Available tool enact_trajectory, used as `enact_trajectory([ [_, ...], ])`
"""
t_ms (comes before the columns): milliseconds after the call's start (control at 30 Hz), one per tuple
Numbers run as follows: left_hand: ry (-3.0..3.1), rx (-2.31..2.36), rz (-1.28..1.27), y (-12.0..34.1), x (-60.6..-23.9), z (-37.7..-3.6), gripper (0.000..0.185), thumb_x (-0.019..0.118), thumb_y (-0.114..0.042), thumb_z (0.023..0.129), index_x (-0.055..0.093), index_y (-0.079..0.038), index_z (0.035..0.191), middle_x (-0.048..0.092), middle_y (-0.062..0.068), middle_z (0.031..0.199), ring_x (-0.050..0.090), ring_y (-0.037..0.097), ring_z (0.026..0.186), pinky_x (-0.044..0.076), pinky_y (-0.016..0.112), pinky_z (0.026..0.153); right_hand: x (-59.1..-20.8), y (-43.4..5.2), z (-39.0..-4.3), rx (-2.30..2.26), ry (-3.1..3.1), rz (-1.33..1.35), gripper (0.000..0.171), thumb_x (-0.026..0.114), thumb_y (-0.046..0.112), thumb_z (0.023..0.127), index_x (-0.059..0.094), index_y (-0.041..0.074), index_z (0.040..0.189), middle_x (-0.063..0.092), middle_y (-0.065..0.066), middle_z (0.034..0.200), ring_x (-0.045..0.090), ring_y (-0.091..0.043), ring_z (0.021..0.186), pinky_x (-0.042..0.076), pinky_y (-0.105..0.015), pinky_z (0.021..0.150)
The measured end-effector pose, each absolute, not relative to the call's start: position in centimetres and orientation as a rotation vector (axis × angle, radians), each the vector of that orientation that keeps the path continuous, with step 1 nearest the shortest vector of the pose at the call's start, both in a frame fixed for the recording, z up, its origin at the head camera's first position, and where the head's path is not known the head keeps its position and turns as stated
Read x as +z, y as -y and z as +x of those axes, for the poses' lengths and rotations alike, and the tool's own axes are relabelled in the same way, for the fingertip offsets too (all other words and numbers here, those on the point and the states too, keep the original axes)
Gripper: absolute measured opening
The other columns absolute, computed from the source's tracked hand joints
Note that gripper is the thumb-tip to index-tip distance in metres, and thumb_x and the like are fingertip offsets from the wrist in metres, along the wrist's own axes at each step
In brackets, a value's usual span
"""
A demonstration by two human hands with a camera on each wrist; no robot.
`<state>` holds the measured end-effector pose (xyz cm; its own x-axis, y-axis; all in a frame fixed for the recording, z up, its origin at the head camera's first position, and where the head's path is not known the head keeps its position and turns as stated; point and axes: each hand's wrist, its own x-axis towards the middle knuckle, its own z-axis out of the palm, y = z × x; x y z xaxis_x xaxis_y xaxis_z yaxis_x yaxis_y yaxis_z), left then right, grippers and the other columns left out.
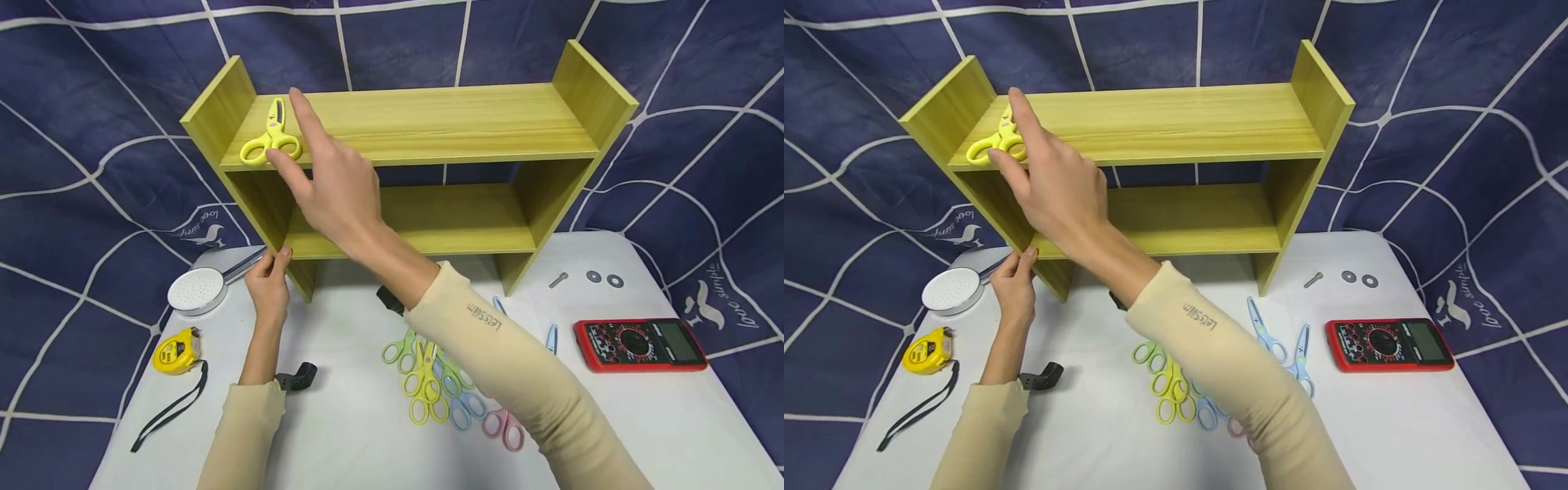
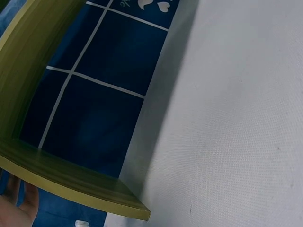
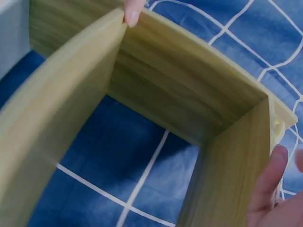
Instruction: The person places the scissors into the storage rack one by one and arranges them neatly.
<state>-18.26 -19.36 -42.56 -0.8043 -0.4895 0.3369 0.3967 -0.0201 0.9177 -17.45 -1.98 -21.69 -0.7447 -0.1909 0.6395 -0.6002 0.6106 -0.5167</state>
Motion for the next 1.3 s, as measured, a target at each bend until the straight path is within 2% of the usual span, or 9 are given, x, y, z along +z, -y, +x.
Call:
enact_trajectory([
  [67, 1.654, -1.886, 0.105, 19.4, -42.5, -18.1, 0.017, 0.066, -0.004, 0.092, 0.075, 0.003, 0.106, 0.073, -0.003, 0.094, 0.062, 0.009, 0.085, 0.049, 0.022, 0.080, -22.7, 1.2, -16.9, 1.126, 2.145, 0.706, 0.056, 0.059, 0.033, 0.100, 0.044, 0.010, 0.149, 0.069, -0.007, 0.116, 0.057, -0.011, 0.061, 0.043, -0.025, 0.053],
  [133, 1.644, -1.894, 0.116, 19.4, -42.5, -18.1, 0.017, 0.066, -0.003, 0.092, 0.075, 0.001, 0.105, 0.073, -0.002, 0.097, 0.062, 0.010, 0.087, 0.050, 0.022, 0.081, -24.2, 0.1, -16.0, 1.214, 1.982, 0.803, 0.047, 0.061, 0.023, 0.098, 0.053, 0.003, 0.140, 0.064, -0.010, 0.129, 0.059, -0.008, 0.059, 0.045, -0.023, 0.053],
  [233, 1.625, -1.902, 0.126, 19.3, -42.4, -18.1, 0.018, 0.067, 0.000, 0.091, 0.074, 0.004, 0.106, 0.073, 0.000, 0.101, 0.063, 0.009, 0.088, 0.050, 0.021, 0.082, -27.5, -2.5, -14.2, 1.339, 1.859, 0.879, 0.036, 0.063, 0.012, 0.095, 0.061, -0.002, 0.129, 0.066, -0.014, 0.122, 0.050, -0.005, 0.047, 0.045, -0.022, 0.048],
  [367, 1.629, -1.900, 0.113, 19.1, -42.2, -18.3, 0.020, 0.067, -0.001, 0.091, 0.071, 0.008, 0.108, 0.073, 0.001, 0.103, 0.063, 0.009, 0.088, 0.050, 0.020, 0.082, -33.3, -6.7, -11.3, 1.505, 1.988, 0.768, 0.030, 0.067, 0.007, 0.092, 0.065, -0.001, 0.121, 0.066, -0.010, 0.107, 0.053, -0.006, 0.054, 0.047, -0.023, 0.048],
  [500, 1.626, -1.890, 0.128, 19.0, -42.1, -18.5, 0.016, 0.069, -0.002, 0.090, 0.076, 0.001, 0.104, 0.074, 0.001, 0.099, 0.062, 0.008, 0.084, 0.050, 0.021, 0.080, -38.9, -9.8, -8.1, 1.497, 2.397, 0.627, 0.033, 0.072, 0.015, 0.091, 0.066, 0.005, 0.122, 0.060, -0.002, 0.102, 0.048, -0.005, 0.059, 0.044, -0.022, 0.049],
  [667, 1.612, -1.892, 0.135, 19.1, -42.1, -18.5, 0.013, 0.068, -0.002, 0.089, 0.077, 0.001, 0.100, 0.073, -0.003, 0.094, 0.061, 0.007, 0.082, 0.049, 0.021, 0.078, -43.6, -11.7, -4.5, 1.091, 2.887, 0.713, 0.051, 0.076, 0.035, 0.087, 0.063, 0.010, 0.130, 0.048, 0.003, 0.094, 0.037, -0.003, 0.059, 0.036, -0.019, 0.046],
  [900, 1.583, -1.921, 0.092, 19.2, -42.3, -18.7, 0.014, 0.068, -0.001, 0.089, 0.075, 0.005, 0.100, 0.073, -0.002, 0.097, 0.061, 0.008, 0.083, 0.049, 0.021, 0.079, -45.6, -12.4, -2.5, 0.732, 3.062, 0.761, 0.066, 0.082, 0.042, 0.078, 0.060, 0.017, 0.134, 0.036, 0.006, 0.088, 0.033, -0.005, 0.058, 0.030, -0.020, 0.043],
  [1167, 1.616, -1.911, 0.127, 19.2, -42.5, -18.6, 0.015, 0.068, -0.003, 0.090, 0.075, 0.004, 0.102, 0.073, 0.001, 0.103, 0.062, 0.010, 0.088, 0.050, 0.021, 0.081, -46.3, -12.2, -2.8, 0.617, 3.104, 0.850, 0.067, 0.081, 0.037, 0.081, 0.056, 0.018, 0.139, 0.038, 0.005, 0.087, 0.034, -0.006, 0.059, 0.030, -0.021, 0.044],
  [1300, 1.638, -1.897, 0.140, 19.3, -42.5, -18.4, 0.016, 0.069, -0.004, 0.090, 0.076, 0.000, 0.104, 0.073, 0.003, 0.104, 0.062, 0.010, 0.088, 0.050, 0.021, 0.082, -46.5, -12.1, -2.8, 0.611, 3.101, 0.858, 0.058, 0.081, 0.035, 0.081, 0.059, 0.016, 0.132, 0.039, 0.006, 0.085, 0.034, -0.006, 0.058, 0.029, -0.021, 0.044],
])
